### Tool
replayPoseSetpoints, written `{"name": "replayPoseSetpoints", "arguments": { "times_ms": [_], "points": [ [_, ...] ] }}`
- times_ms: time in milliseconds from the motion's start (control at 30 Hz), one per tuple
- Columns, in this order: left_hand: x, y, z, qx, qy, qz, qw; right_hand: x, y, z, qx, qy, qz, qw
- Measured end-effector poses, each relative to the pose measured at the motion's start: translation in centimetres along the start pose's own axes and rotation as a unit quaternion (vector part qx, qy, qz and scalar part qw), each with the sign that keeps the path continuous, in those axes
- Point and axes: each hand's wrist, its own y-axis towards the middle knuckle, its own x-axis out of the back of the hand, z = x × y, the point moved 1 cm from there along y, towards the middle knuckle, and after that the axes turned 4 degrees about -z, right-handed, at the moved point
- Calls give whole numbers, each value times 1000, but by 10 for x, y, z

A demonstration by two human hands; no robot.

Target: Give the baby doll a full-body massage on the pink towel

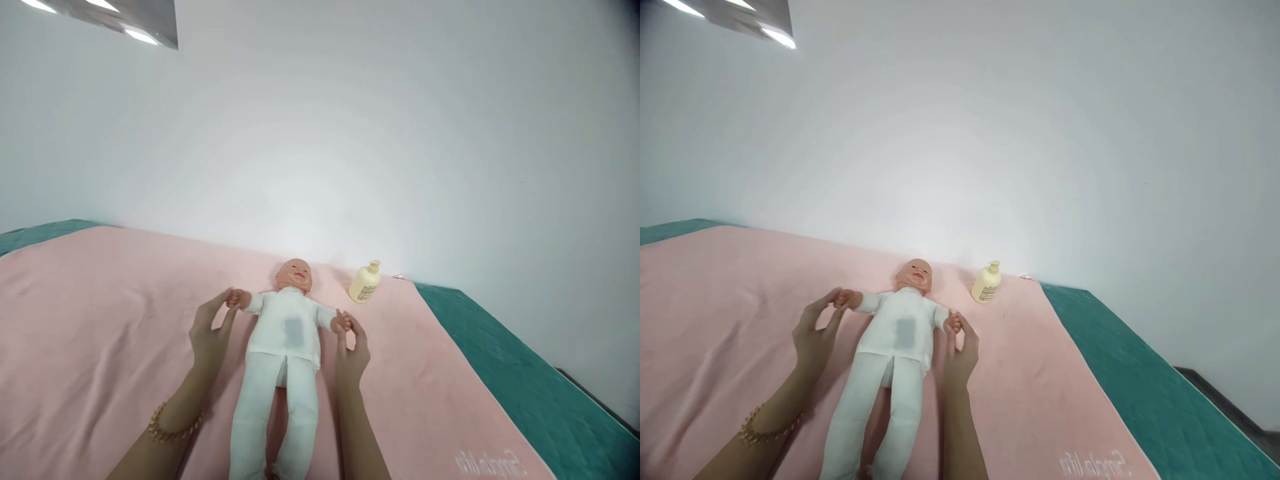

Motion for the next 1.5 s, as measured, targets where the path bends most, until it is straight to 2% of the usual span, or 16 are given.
{"name": "replayPoseSetpoints", "arguments": {
  "times_ms": [100, 233, 333, 433, 533, 633, 733, 933, 1067, 1133, 1200, 1267, 1367, 1433, 1500],
  "points": [
    [9, 17, 14, 116, 22, -15, 993, 13, 12, -4, -144, -27, -36, 989],
    [21, 36, 26, 207, 71, 10, 976, 26, 28, -21, -227, -94, -8, 969],
    [29, 45, 37, 230, 113, 40, 966, 29, 34, -41, -201, -166, 6, 965],
    [36, 50, 55, 240, 178, 51, 953, 29, 34, -62, -144, -238, -33, 960],
    [38, 51, 71, 199, 215, 57, 954, 27, 30, -78, -107, -253, -40, 961],
    [35, 50, 74, 179, 237, 61, 953, 26, 27, -88, -79, -257, -27, 963],
    [31, 48, 66, 203, 259, 93, 940, 27, 28, -93, -89, -262, -3, 961],
    [27, 48, 55, 209, 292, 132, 924, 30, 34, -81, -180, -263, 40, 947],
    [23, 47, 48, 161, 320, 190, 914, 28, 33, -64, -228, -217, 33, 949],
    [20, 47, 46, 143, 312, 195, 919, 26, 31, -56, -240, -163, 27, 957],
    [16, 45, 44, 126, 272, 167, 939, 23, 28, -47, -253, -102, 25, 962],
    [12, 41, 41, 83, 209, 115, 968, 20, 25, -38, -247, -53, 25, 967],
    [4, 31, 33, -42, 119, 46, 991, 16, 20, -25, -188, -14, 23, 982],
    [-2, 22, 24, -150, 79, 24, 985, 13, 15, -20, -142, -1, 32, 989],
    [-6, 15, 14, -251, 43, 21, 967, 9, 9, -18, -77, 9, 47, 996]
  ]
}}
